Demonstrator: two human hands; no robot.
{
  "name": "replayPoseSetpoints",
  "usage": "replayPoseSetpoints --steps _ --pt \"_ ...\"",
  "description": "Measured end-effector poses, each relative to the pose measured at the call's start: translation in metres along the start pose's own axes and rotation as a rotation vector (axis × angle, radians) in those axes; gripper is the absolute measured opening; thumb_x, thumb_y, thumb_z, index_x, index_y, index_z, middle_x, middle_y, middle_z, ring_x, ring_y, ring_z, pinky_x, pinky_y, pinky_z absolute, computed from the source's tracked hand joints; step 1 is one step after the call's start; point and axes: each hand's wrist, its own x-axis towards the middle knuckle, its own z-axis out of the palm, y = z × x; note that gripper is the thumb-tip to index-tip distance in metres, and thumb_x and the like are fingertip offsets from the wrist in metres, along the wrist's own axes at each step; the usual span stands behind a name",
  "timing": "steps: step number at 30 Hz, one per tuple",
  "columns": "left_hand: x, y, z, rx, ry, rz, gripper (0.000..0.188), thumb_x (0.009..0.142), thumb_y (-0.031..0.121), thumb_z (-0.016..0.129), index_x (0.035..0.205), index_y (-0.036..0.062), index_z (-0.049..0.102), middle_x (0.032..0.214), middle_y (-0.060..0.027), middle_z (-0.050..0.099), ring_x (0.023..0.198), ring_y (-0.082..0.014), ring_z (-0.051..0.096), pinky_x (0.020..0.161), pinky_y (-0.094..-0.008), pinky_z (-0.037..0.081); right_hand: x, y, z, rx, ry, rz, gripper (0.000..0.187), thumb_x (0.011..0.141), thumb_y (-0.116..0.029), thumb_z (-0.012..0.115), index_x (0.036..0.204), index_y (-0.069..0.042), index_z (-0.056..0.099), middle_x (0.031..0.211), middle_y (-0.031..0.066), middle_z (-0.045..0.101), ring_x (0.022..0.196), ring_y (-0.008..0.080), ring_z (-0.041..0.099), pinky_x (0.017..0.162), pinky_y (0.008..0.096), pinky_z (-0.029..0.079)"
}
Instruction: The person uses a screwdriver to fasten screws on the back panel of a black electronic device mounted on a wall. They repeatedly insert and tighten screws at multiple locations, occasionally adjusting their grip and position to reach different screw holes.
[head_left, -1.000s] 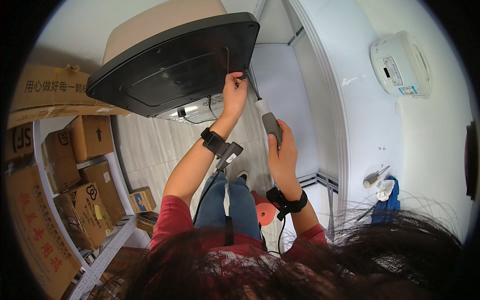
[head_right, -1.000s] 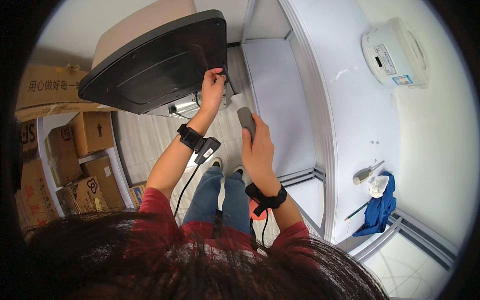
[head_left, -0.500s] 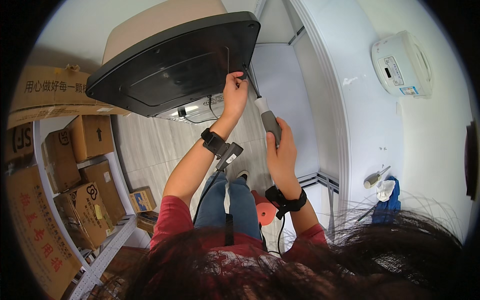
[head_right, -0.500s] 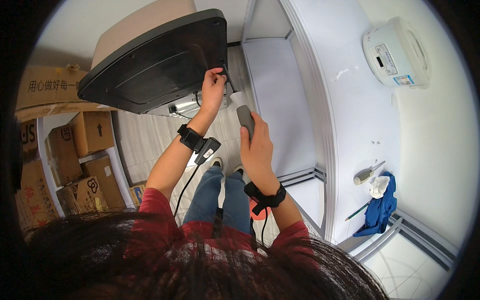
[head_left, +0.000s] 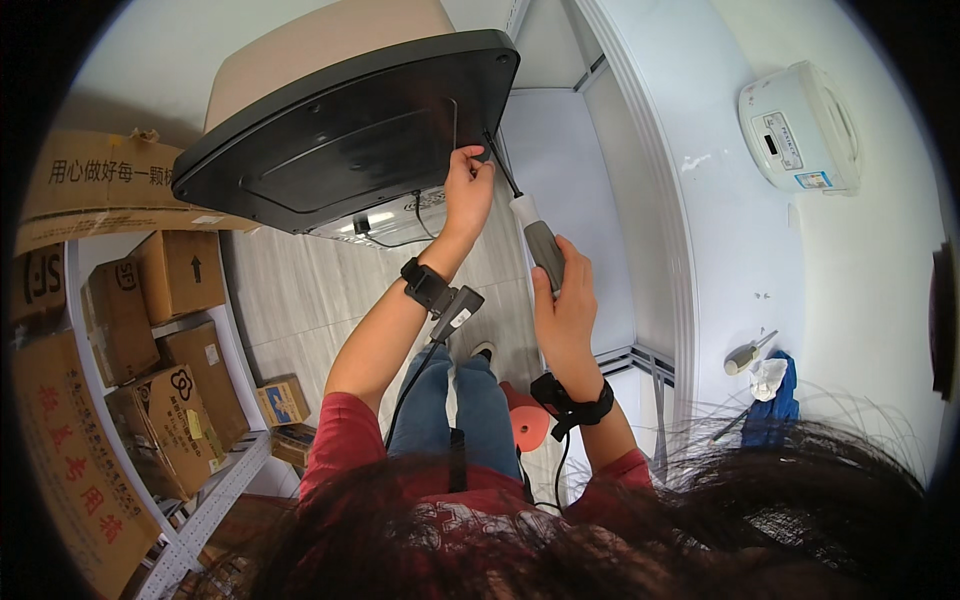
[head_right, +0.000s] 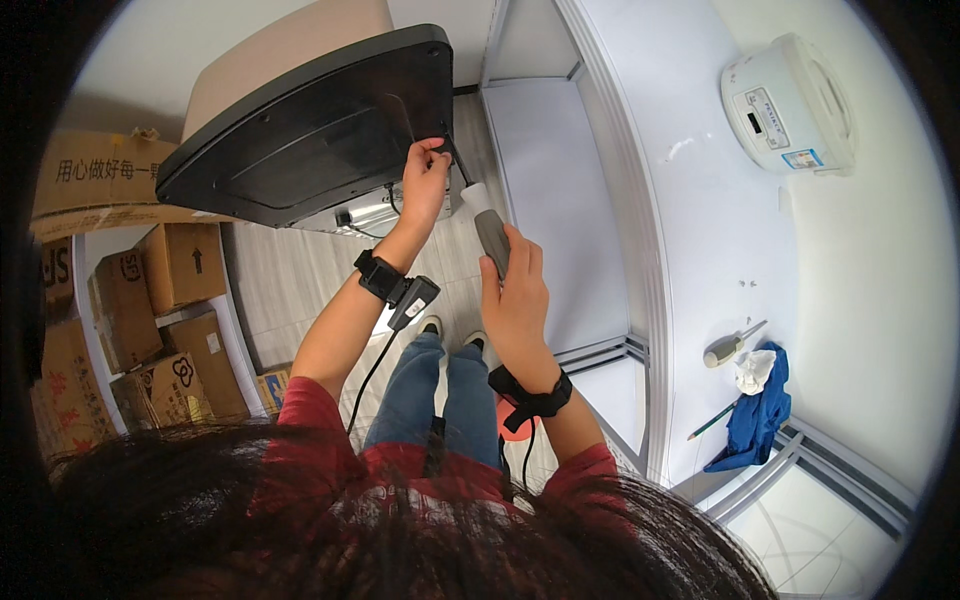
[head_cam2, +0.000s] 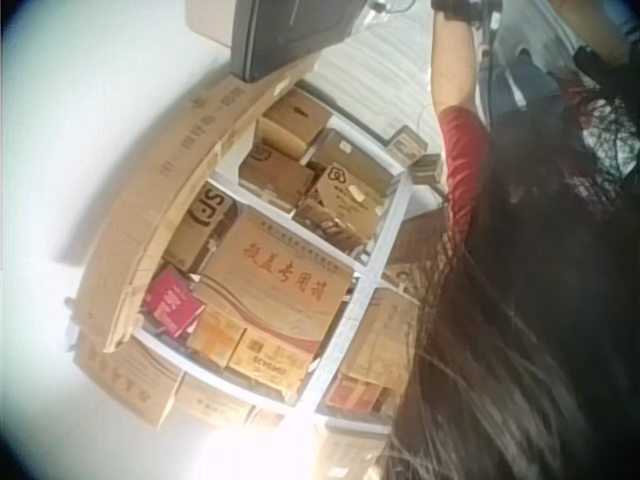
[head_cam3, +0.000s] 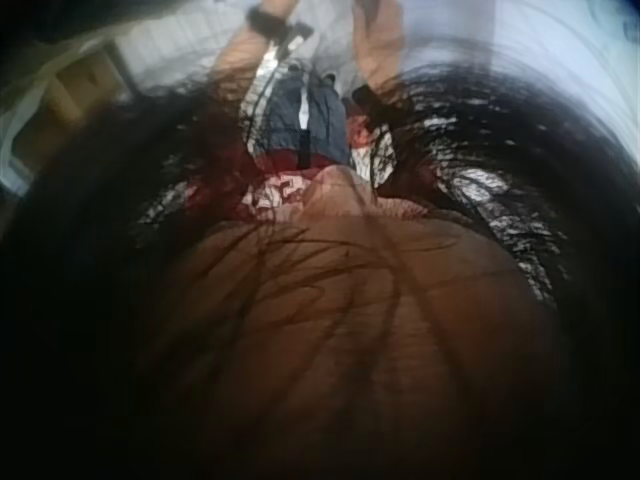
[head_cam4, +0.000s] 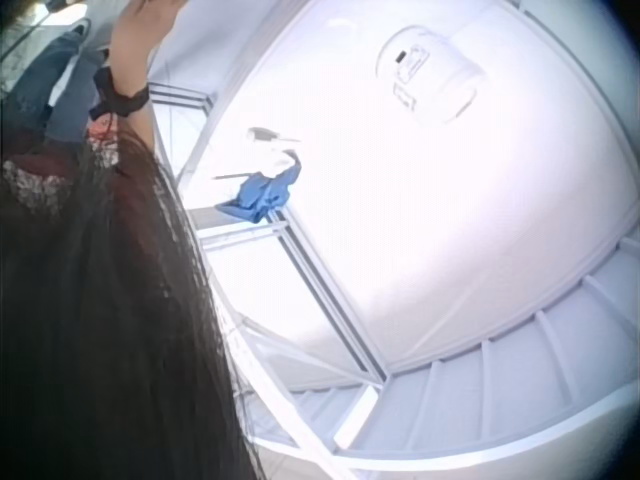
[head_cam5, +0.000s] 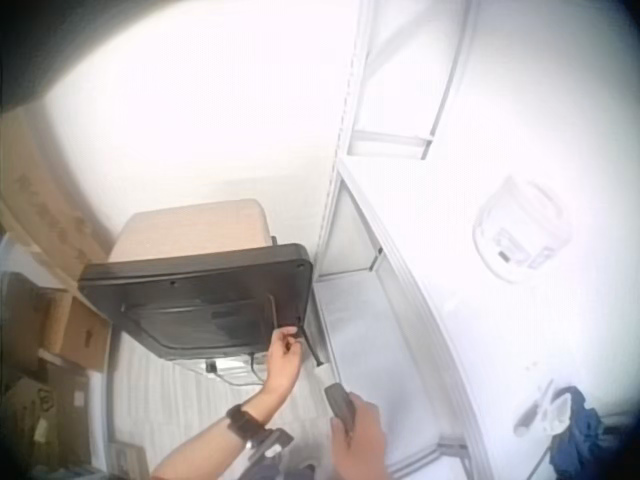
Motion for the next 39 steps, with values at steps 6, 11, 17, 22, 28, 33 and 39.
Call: replayPoseSetpoints --steps 6,11,17,22,28,33,39 --pt "0.000 0.000 -0.007 -0.070 0.028 -0.023 0.016 0.095 0.014 0.052 0.102 0.0013 0.058 0.077 0.0007 0.053 0.072 -0.0077 0.047 0.066 -0.0242 0.041 0.000 0.002 0.003 -0.088 0.118 -0.169 0.043 0.082 -0.003 0.061 0.125 -0.006 0.053 0.114 0.0148 0.053 0.088 0.0317 0.057 0.073 0.0387 0.049" --pt "-0.046 0.032 -0.010 0.146 -0.101 0.199 0.042 0.099 0.035 0.045 0.080 0.0002 0.061 0.058 -0.0081 0.051 0.056 -0.0132 0.047 0.055 -0.0323 0.040 0.008 0.002 -0.001 -0.268 0.208 -0.405 0.049 0.068 0.005 0.060 0.115 -0.011 0.065 0.112 0.0077 0.056 0.079 0.0257 0.051 0.070 0.0345 0.046" --pt "-0.082 0.046 -0.018 -0.097 -0.379 -0.134 0.050 0.099 0.042 0.045 0.073 0.0022 0.058 0.061 -0.0010 0.050 0.057 -0.0097 0.044 0.054 -0.0280 0.037 0.009 -0.003 0.009 -0.373 0.242 -0.556 0.050 0.065 0.003 0.060 0.112 -0.011 0.066 0.113 0.0057 0.057 0.080 0.0248 0.051 0.070 0.0339 0.046" --pt "-0.095 0.062 -0.012 -0.313 -0.308 -0.315 0.042 0.099 0.040 0.045 0.072 0.0096 0.057 0.064 0.0061 0.046 0.056 -0.0050 0.037 0.052 -0.0227 0.030 -0.003 -0.009 0.011 -0.219 0.185 -0.414 0.046 0.082 -0.005 0.059 0.127 -0.005 0.054 0.117 0.0134 0.056 0.092 0.0340 0.057 0.076 0.0379 0.049" --pt "-0.098 0.054 -0.010 -0.302 -0.326 -0.379 0.045 0.097 0.046 0.046 0.075 0.0092 0.057 0.065 0.0035 0.048 0.059 -0.0071 0.041 0.055 -0.0248 0.033 -0.016 0.004 0.008 0.193 -0.023 -0.026 0.046 0.090 -0.014 0.058 0.132 -0.001 0.045 0.125 0.0193 0.050 0.105 0.0337 0.056 0.074 0.0380 0.050" --pt "-0.097 0.048 -0.011 -0.143 -0.334 -0.303 0.049 0.098 0.050 0.042 0.078 0.0083 0.058 0.069 0.0026 0.052 0.061 -0.0082 0.043 0.057 -0.0244 0.035 -0.014 0.004 0.009 0.007 0.128 -0.289 0.044 0.090 -0.014 0.058 0.130 0.000 0.046 0.118 0.0205 0.053 0.098 0.0294 0.059 0.073 0.0353 0.050" --pt "-0.099 0.057 -0.005 -0.301 -0.302 -0.387 0.048 0.098 0.050 0.043 0.074 0.0097 0.054 0.066 0.0032 0.046 0.061 -0.0079 0.040 0.057 -0.0252 0.033 -0.019 0.005 0.005 0.104 0.022 -0.018 0.046 0.088 -0.014 0.063 0.128 0.001 0.047 0.111 0.0209 0.057 0.091 0.0280 0.061 0.071 0.0360 0.050"
